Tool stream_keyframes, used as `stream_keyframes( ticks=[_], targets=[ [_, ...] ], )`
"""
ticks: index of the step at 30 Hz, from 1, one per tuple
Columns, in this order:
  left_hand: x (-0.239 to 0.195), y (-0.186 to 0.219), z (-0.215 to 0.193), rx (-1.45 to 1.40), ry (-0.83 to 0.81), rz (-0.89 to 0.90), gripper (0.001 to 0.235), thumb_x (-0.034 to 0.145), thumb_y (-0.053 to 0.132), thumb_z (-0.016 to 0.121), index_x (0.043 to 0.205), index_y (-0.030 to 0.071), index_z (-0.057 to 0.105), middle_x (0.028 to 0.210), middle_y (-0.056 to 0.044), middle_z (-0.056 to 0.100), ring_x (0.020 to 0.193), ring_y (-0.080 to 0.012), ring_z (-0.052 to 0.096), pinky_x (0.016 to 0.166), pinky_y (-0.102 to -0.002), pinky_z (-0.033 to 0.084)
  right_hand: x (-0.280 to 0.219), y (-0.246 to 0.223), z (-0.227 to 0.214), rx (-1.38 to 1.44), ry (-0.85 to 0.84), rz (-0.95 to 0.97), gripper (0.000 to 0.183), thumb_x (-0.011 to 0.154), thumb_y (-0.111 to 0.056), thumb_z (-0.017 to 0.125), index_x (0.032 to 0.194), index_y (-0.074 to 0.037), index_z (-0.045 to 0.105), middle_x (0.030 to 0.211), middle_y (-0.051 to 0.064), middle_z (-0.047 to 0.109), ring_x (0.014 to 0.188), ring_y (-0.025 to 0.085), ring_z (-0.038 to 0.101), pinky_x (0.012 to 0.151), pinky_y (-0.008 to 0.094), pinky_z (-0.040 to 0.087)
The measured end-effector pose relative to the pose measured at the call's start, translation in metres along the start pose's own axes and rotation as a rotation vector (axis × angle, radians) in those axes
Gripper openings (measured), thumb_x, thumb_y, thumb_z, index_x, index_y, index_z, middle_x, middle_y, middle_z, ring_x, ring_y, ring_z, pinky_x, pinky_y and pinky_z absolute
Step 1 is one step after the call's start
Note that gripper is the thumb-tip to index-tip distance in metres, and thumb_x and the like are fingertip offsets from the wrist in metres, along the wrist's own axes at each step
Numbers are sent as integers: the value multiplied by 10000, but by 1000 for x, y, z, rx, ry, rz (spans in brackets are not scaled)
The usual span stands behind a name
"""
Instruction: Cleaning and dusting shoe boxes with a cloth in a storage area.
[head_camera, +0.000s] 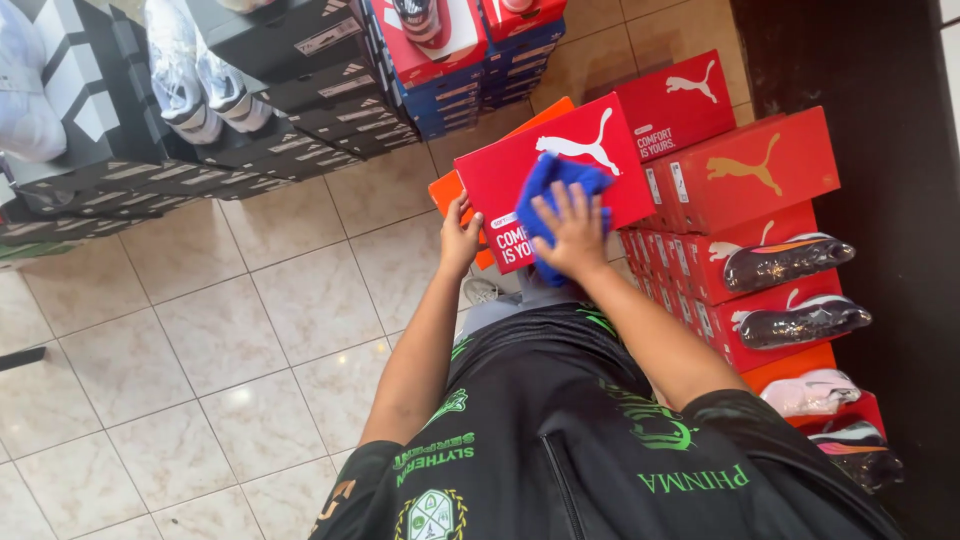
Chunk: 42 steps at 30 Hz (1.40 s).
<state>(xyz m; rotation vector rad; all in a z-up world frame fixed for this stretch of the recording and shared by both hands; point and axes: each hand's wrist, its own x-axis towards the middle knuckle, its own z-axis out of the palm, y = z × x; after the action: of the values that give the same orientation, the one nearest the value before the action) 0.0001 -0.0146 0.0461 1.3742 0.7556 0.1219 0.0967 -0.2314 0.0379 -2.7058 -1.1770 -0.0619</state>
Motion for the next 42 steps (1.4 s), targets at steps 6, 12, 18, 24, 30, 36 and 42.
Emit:
stream_keyframes(
  ticks=[6, 12, 18, 24, 30, 36, 42],
  targets=[
    [-1, 3, 0, 8, -6, -15, 510, 1049, 115, 571, 1535, 172, 427, 1525, -228, 482, 1235, -509, 591, 701, -510, 668, 33, 74, -31, -159, 119, 223, 765, 866, -469, 664, 1570, -228, 481, 1635, 192, 327, 1468, 487, 268, 1071, 735, 299],
    [-2, 3, 1, 89, 33, -33, 495, 1052, 118, 559, 1526, 194, 436, 1517, -196, 503, 1200, -475, 629, 691, -489, 680, 43, -34, 5, 15, -6, 12, 776, 810, -524, 631, 1548, -359, 455, 1685, 84, 283, 1537, 412, 220, 1152, 719, 210],
    [12, -12, 7, 165, 94, -62, 516, 1036, 81, 568, 1523, 205, 453, 1492, -182, 529, 1157, -479, 640, 664, -514, 687, -13, 47, -15, 6, 49, 14, 791, 777, -558, 643, 1529, -371, 481, 1645, 94, 370, 1485, 417, 330, 1102, 703, 302],
    [37, -65, 5, 252, 160, -11, 550, 1034, 50, 575, 1546, 196, 441, 1467, -223, 550, 1198, -493, 610, 800, -534, 662, 60, 146, -7, 343, 153, 332, 832, 877, -568, 710, 1592, -300, 381, 1507, 165, 488, 1327, 422, 535, 1039, 566, 479],
    [8, -27, 28, 331, 269, -97, 576, 1045, 101, 531, 1576, 287, 410, 1490, -144, 556, 1374, -420, 484, 1123, -559, 438, 136, 182, -9, 1149, -116, 552, 762, 975, -643, 652, 1541, -170, 461, 1536, 193, 479, 1419, 370, 461, 1185, 466, 392],
    [-11, 8, 46, 326, 351, -132, 605, 1052, 61, 495, 1588, 318, 386, 1491, -103, 561, 1407, -370, 468, 1145, -524, 412, 38, 156, -78, 1205, -296, 614, 900, 951, -581, 650, 1605, -81, 285, 1606, 265, 337, 1468, 422, 364, 1231, 514, 320],
    [-2, -6, 47, 389, 384, -159, 590, 1046, 54, 489, 1568, 319, 414, 1482, -176, 548, 1353, -418, 508, 1150, -524, 416, 37, 207, 0, 1312, -322, 537, 761, 989, -520, 689, 1546, -79, 416, 1443, 192, 525, 1317, 309, 529, 1120, 480, 427]
  ],
)
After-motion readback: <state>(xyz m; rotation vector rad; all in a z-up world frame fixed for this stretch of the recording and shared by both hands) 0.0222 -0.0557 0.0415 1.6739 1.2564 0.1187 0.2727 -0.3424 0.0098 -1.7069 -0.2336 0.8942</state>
